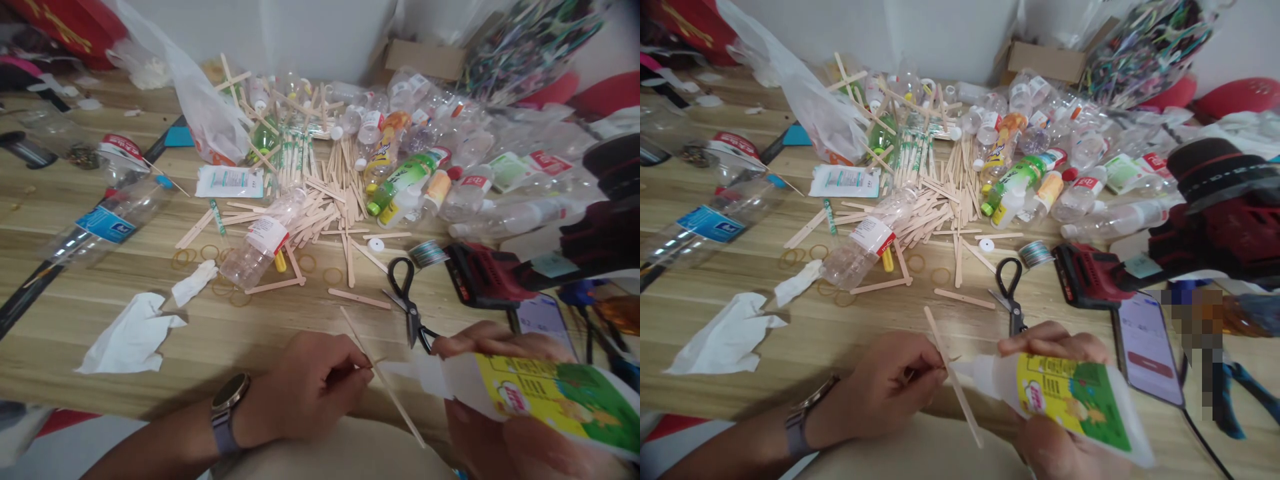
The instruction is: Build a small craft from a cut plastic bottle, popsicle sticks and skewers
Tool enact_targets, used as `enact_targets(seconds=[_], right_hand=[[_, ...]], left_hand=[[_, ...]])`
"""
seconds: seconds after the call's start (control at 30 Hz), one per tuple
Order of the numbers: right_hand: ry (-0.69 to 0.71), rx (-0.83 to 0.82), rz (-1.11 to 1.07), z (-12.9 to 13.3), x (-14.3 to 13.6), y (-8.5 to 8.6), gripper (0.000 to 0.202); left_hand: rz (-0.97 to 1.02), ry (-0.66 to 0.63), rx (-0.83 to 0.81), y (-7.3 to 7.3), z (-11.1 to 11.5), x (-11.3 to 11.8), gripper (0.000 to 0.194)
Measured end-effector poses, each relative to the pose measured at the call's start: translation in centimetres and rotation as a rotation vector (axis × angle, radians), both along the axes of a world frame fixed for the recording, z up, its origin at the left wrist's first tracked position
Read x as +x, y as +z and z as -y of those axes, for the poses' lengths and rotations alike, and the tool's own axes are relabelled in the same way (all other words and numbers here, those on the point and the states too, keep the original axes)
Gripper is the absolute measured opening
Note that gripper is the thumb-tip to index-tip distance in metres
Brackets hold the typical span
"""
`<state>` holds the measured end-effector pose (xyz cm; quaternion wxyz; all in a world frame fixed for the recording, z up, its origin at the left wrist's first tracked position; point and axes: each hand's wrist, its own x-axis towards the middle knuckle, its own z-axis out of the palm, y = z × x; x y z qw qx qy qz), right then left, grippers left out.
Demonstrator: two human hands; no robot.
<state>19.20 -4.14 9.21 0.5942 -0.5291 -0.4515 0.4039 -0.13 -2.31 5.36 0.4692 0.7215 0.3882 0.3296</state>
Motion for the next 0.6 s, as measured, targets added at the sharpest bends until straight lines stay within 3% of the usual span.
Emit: enact_targets(seconds=[0.3,0.5,0.6], right_hand=[[0.019,-0.043,0.02,-0.2,-0.34,0.11,0.034],[0.094,-0.049,-0.096,-0.49,-0.09,-0.1,0.025],[0.068,-0.068,-0.103,-0.31,-0.02,0.04,0.028]], left_hand=[[-0.036,0.014,0.199,-0.08,0.1,-0.16,0.012],[-0.033,0.017,0.14,0.33,0.31,-0.16,0.018],[0.003,0.002,0.078,0.56,0.26,-0.16,0.02]])
